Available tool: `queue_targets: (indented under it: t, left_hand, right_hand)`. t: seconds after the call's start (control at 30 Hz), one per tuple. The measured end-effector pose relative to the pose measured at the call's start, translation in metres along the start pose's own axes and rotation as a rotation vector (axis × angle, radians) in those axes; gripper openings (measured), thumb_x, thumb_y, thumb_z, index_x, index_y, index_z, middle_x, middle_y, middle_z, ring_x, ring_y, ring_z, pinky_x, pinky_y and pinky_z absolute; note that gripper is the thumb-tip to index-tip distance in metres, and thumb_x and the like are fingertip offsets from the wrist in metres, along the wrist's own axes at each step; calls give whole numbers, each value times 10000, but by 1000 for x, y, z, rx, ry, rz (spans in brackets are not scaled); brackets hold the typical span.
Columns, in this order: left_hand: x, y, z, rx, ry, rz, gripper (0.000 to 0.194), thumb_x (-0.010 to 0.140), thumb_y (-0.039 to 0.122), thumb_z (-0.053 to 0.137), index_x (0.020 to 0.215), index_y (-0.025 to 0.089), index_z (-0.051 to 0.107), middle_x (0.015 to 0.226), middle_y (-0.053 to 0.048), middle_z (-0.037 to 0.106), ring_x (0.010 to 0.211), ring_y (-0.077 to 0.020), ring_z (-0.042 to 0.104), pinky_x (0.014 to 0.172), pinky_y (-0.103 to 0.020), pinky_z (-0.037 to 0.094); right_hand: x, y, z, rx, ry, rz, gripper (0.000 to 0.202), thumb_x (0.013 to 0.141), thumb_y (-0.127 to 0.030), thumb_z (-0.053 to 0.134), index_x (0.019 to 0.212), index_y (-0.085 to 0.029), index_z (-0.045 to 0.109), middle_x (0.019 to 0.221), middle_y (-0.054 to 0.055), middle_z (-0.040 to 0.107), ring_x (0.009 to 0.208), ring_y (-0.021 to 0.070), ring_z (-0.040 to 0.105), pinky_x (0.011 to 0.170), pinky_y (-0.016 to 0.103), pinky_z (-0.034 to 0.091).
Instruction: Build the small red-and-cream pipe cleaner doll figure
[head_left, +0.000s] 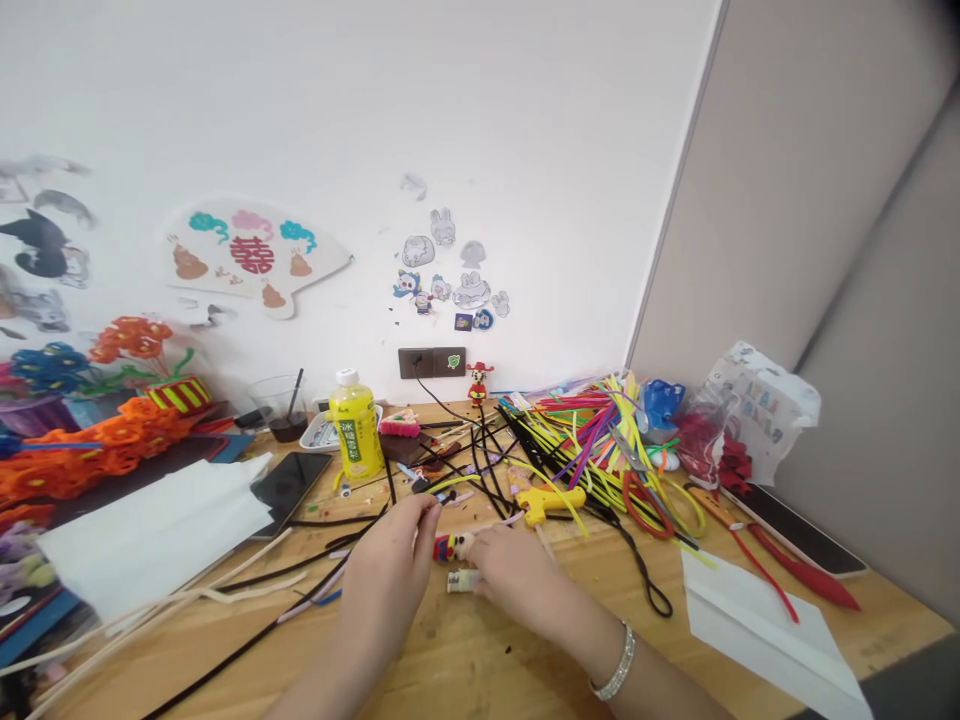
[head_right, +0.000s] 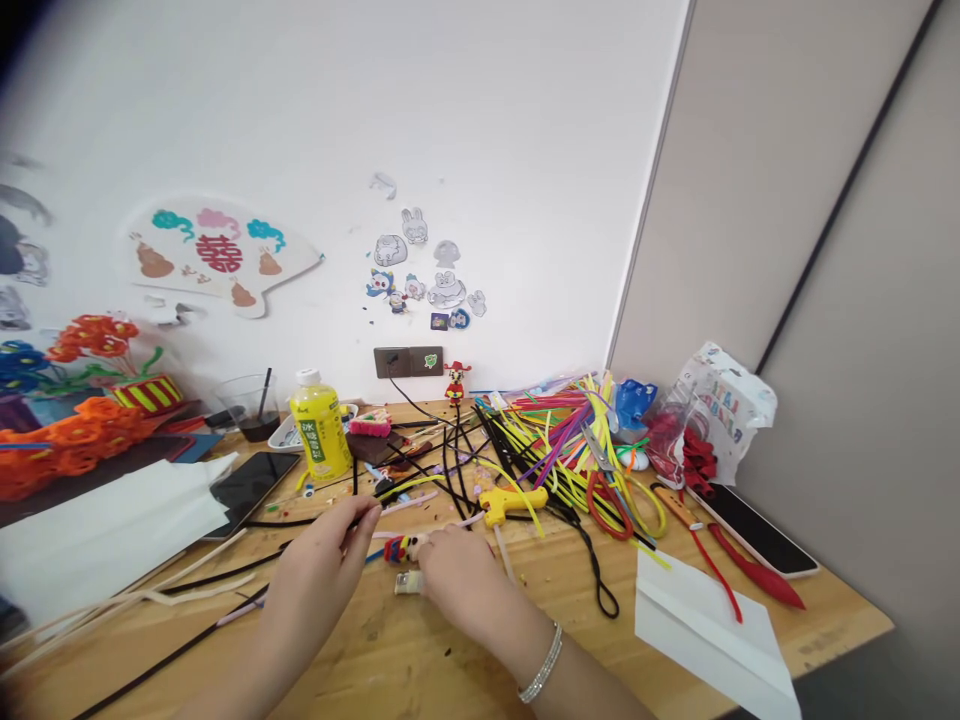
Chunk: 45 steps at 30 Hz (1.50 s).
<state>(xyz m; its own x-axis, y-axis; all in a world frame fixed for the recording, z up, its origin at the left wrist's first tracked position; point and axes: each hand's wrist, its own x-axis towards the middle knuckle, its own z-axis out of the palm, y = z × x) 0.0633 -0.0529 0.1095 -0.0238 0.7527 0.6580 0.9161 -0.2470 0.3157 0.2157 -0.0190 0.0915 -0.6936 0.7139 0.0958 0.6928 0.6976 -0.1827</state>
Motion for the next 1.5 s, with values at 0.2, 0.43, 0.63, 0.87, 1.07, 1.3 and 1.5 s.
queue_targets:
  t: [0.2, 0.43, 0.63, 0.87, 1.07, 1.3, 1.5]
  left_hand:
    - [3, -8, -3, 30, 53, 7, 214, 849, 312, 375, 845, 194, 554, 741, -27, 668, 613, -163, 619, 567, -247, 447]
    - [2, -8, 2, 94, 63, 1, 228, 861, 305, 358, 839, 194, 556, 715, -23, 682, 573, -156, 625, 524, -232, 432]
    - [-2, -8, 10, 150, 122, 116, 239, 868, 277, 332, 823, 190, 551, 693, -32, 692, 557, -144, 634, 525, -225, 443]
    - [-4, -3, 9, 190, 136, 149, 225, 873, 260, 337, 824, 191, 545, 663, -26, 687, 553, -150, 637, 512, -226, 434]
    - [-3, -2, 6, 178, 126, 133, 239, 875, 263, 329, 802, 195, 547, 612, -7, 670, 498, -140, 621, 490, -215, 433]
    - [-5, -3, 7, 185, 222, 272, 212, 870, 256, 379, 836, 166, 568, 687, -46, 703, 552, -152, 646, 527, -221, 454]
    - [-6, -1, 7, 174, 240, 356, 198, 866, 228, 390, 863, 163, 577, 675, -41, 705, 542, -150, 644, 504, -219, 452]
  right_hand:
    - [-3, 18, -5, 566, 251, 68, 93, 813, -185, 477, 905, -183, 492, 871, 42, 577, 789, 180, 551, 691, 297, 406]
    - [9, 30, -2, 1278, 475, 92, 218, 790, -376, 516, 908, -199, 469, 706, -27, 484, 626, 124, 483, 596, 252, 406]
    - [7, 15, 6, 1269, 391, -34, 334, 810, -498, 465, 883, -183, 545, 742, 3, 518, 682, 130, 489, 637, 249, 398]
    - [4, 5, 4, 1267, 385, -103, 341, 815, -501, 458, 854, -180, 567, 782, 7, 517, 719, 128, 480, 664, 239, 380]
    - [6, 4, 10, 1424, 406, -90, 293, 793, -471, 509, 916, -210, 454, 700, -16, 548, 504, 95, 458, 503, 223, 362]
    - [4, 7, 8, 1266, 543, -35, 355, 790, -534, 457, 707, -190, 465, 631, -35, 375, 567, 106, 343, 562, 236, 313]
    - [6, 8, 12, 1263, 435, 69, 342, 814, -444, 403, 582, -198, 347, 566, -45, 312, 527, 103, 270, 505, 238, 232]
